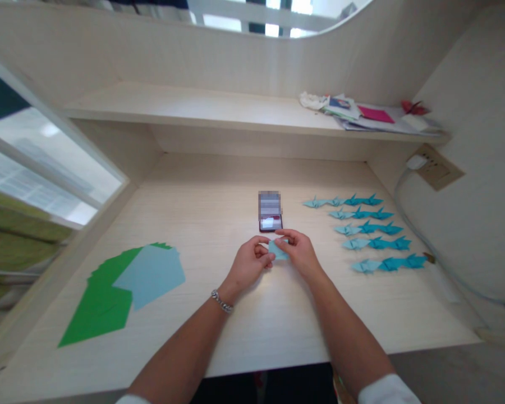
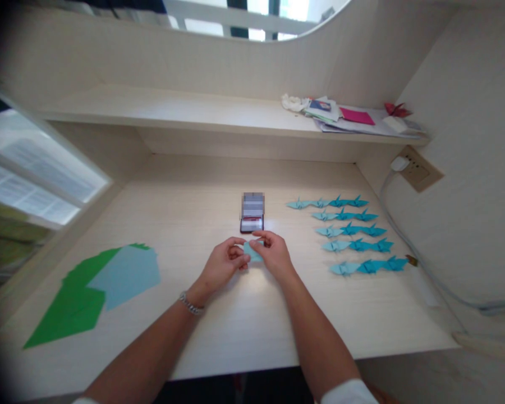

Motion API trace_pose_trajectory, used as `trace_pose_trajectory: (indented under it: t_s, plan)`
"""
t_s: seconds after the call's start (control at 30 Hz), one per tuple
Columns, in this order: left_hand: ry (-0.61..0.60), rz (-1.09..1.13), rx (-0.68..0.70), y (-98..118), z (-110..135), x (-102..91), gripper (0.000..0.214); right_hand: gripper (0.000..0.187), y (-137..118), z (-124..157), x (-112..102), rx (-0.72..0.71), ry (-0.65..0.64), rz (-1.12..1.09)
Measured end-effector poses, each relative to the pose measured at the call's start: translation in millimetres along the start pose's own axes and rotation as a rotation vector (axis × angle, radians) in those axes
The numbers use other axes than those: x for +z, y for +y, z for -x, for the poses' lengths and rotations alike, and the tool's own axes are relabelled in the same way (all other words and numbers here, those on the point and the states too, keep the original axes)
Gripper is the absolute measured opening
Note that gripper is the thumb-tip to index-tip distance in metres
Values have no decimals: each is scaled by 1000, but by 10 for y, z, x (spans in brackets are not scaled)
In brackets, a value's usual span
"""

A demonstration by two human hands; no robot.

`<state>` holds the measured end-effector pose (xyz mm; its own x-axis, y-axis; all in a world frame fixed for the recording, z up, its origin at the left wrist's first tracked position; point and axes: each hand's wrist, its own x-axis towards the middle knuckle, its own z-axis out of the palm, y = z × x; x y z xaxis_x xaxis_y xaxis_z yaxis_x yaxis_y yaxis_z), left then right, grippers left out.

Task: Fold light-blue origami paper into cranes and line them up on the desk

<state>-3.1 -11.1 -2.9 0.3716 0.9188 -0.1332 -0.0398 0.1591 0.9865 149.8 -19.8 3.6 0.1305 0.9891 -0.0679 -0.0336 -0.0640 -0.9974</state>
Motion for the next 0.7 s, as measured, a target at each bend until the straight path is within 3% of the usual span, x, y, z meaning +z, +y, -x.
trace_pose_trajectory:
  t_s: [0.13,0.27,0.37,0.53,0.7]
  plan:
    - [8,-15,23,-10,-23,-24,29,24,32,-33,-36,-6,49,39]
    - [138,-65,123,-7,-62,-91,28,27,76,-49,-42,26,16,-2]
    - [232,-138,187,-12,-77,-146,27,24,81,-39,-47,-14,-27,128]
    - [279,-233,222,18,-52,-144,22,15,3,13,-62,-164,-105,401]
    - [320,-303,255,86,-27,-117,25,16,-29,39,-36,-140,19,376]
